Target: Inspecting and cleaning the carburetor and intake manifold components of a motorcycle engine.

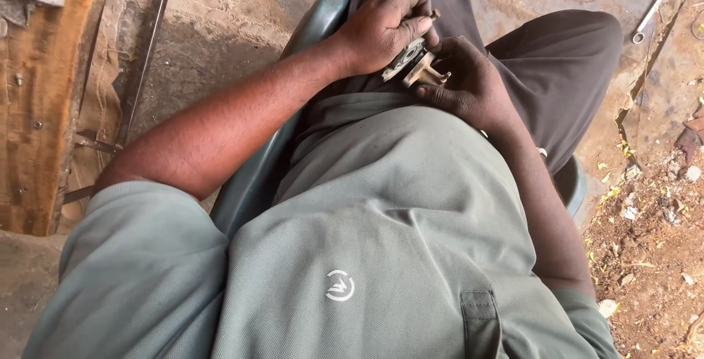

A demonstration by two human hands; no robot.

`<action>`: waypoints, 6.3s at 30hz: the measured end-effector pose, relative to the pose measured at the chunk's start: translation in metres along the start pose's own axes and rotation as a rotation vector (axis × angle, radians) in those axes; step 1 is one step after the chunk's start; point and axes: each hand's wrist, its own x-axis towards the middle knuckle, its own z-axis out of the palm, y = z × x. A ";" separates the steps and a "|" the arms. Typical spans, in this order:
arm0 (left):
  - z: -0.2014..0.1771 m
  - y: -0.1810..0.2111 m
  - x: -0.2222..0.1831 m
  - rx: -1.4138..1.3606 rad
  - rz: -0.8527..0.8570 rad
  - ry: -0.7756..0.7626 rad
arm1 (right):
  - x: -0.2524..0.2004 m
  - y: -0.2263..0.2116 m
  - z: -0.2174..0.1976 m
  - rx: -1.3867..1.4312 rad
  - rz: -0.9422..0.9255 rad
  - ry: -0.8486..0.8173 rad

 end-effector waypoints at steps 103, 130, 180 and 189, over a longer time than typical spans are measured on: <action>0.017 0.059 -0.001 0.819 -0.115 -0.453 | -0.028 0.000 -0.028 -0.453 0.021 -0.006; -0.013 0.032 -0.004 0.284 -0.193 -0.211 | 0.008 -0.006 -0.006 -0.853 -0.388 0.056; -0.026 0.018 0.010 -0.415 -0.362 0.077 | -0.018 -0.048 -0.037 -0.749 -0.132 0.248; -0.029 0.027 0.004 -0.395 -0.419 0.127 | -0.039 0.004 -0.036 -0.695 -0.057 0.116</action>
